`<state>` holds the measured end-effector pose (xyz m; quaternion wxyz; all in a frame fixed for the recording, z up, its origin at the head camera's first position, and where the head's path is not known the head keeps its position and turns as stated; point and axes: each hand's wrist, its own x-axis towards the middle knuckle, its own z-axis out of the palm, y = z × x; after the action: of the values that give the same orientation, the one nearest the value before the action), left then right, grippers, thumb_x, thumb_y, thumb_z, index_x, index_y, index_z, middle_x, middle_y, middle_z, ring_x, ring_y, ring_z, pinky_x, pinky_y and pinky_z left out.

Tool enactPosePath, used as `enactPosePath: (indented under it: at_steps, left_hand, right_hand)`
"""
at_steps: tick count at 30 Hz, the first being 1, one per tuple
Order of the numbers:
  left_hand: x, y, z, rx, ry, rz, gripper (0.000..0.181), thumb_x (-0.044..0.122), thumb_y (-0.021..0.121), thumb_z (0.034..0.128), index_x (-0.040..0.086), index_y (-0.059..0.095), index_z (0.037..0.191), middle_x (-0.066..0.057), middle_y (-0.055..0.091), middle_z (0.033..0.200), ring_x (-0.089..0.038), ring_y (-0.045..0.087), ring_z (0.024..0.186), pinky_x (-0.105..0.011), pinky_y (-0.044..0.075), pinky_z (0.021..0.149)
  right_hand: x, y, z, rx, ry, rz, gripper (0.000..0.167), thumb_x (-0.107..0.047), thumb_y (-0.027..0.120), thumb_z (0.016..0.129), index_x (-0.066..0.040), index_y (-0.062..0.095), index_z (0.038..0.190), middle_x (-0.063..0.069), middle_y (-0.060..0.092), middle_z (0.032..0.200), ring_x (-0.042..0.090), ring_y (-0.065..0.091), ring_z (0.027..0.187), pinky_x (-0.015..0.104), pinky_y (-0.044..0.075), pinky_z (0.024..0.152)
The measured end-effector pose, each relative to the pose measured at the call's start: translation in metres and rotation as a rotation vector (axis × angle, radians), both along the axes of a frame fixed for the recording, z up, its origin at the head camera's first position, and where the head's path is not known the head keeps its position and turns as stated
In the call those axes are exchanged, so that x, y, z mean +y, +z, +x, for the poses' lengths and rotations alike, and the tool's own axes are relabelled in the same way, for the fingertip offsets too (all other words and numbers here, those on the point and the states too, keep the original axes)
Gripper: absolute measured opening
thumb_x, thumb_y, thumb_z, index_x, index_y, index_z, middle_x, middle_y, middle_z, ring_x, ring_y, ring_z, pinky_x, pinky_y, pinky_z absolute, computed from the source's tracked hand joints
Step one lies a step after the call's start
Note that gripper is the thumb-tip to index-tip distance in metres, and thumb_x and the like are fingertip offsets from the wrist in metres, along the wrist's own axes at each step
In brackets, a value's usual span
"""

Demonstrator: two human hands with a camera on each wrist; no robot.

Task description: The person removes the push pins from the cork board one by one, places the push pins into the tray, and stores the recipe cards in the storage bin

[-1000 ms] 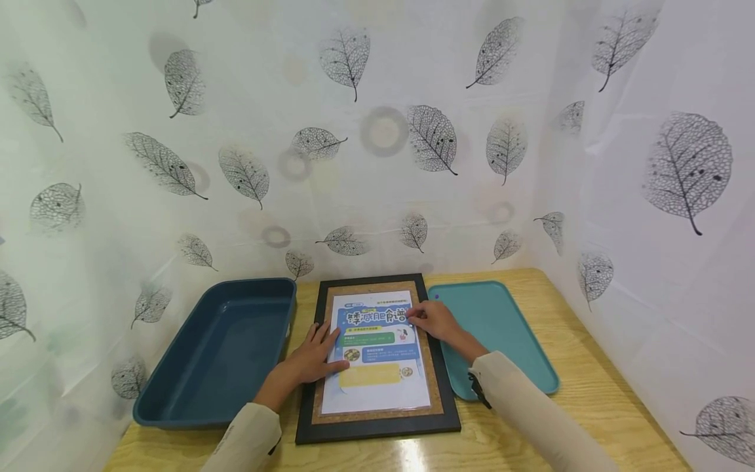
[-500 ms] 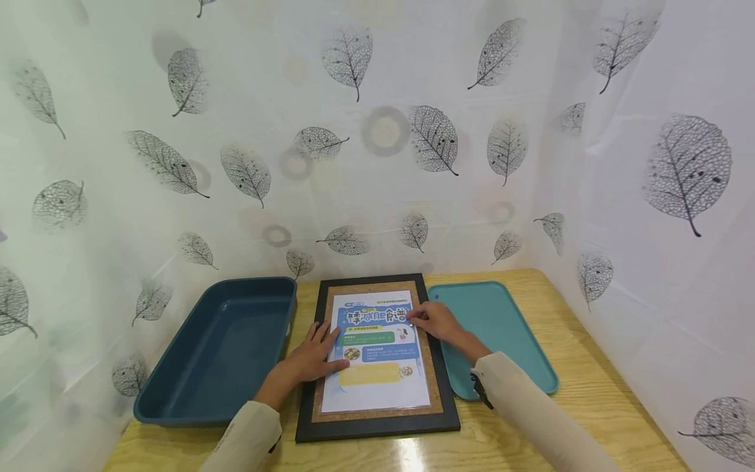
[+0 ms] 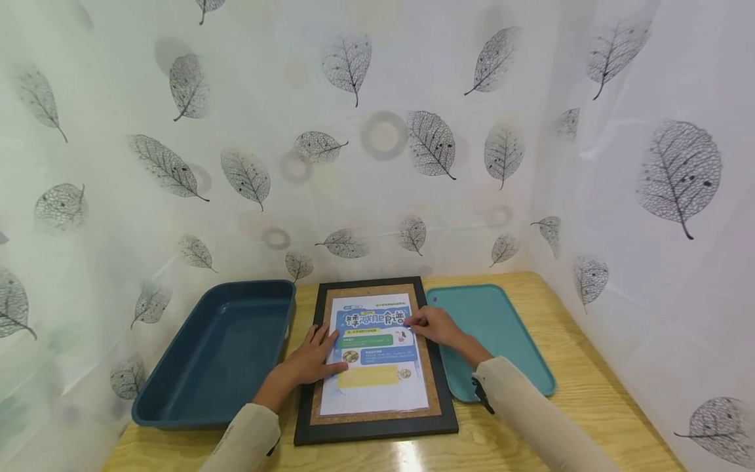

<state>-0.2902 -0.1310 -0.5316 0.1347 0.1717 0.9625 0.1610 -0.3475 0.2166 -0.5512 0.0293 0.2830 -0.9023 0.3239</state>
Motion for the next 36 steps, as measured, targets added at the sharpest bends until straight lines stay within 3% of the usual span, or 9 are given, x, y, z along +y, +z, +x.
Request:
enactPosePath:
  at_steps: [9,20,27,36]
  left_hand:
    - [-0.002,-0.014,-0.004,0.017,-0.008,0.001,0.092,0.061,0.063,0.0972,0.012,0.027,0.166,-0.018,0.01,0.173,-0.045,0.003,0.158,-0.063,0.023,0.122]
    - [0.001,0.002,0.003,0.005,-0.006,0.004,0.09,0.058,0.065,0.0974,0.009,0.03,0.164,-0.02,0.013,0.172,-0.047,0.007,0.157,-0.063,0.025,0.121]
    - [0.001,0.002,0.002,-0.004,-0.007,-0.008,0.091,0.059,0.064,0.0979,0.011,0.027,0.166,-0.019,0.01,0.173,-0.046,0.004,0.158,-0.062,0.023,0.121]
    - [0.0,0.001,0.0,0.0,-0.005,-0.011,0.093,0.061,0.064,0.0969,0.01,0.028,0.165,-0.019,0.012,0.173,-0.046,0.006,0.158,-0.062,0.025,0.121]
  right_hand:
    - [0.0,0.001,0.004,0.0,0.014,-0.015,0.013,-0.003,0.074,0.095,-0.003,0.08,0.107,0.01,0.074,0.103,0.02,0.065,0.087,0.032,0.054,0.074]
    - [0.002,0.0,-0.001,-0.03,0.025,0.005,0.012,-0.006,0.073,0.096,-0.004,0.078,0.107,0.005,0.073,0.095,0.016,0.063,0.081,0.031,0.051,0.07]
    - [0.002,-0.002,-0.002,-0.044,0.003,0.014,0.007,-0.011,0.074,0.096,-0.008,0.078,0.102,0.0,0.071,0.091,0.009,0.06,0.078,0.029,0.05,0.069]
    - [0.001,-0.004,-0.001,-0.044,-0.014,0.01,0.005,-0.01,0.074,0.096,-0.009,0.077,0.1,-0.001,0.07,0.091,0.009,0.059,0.078,0.03,0.05,0.069]
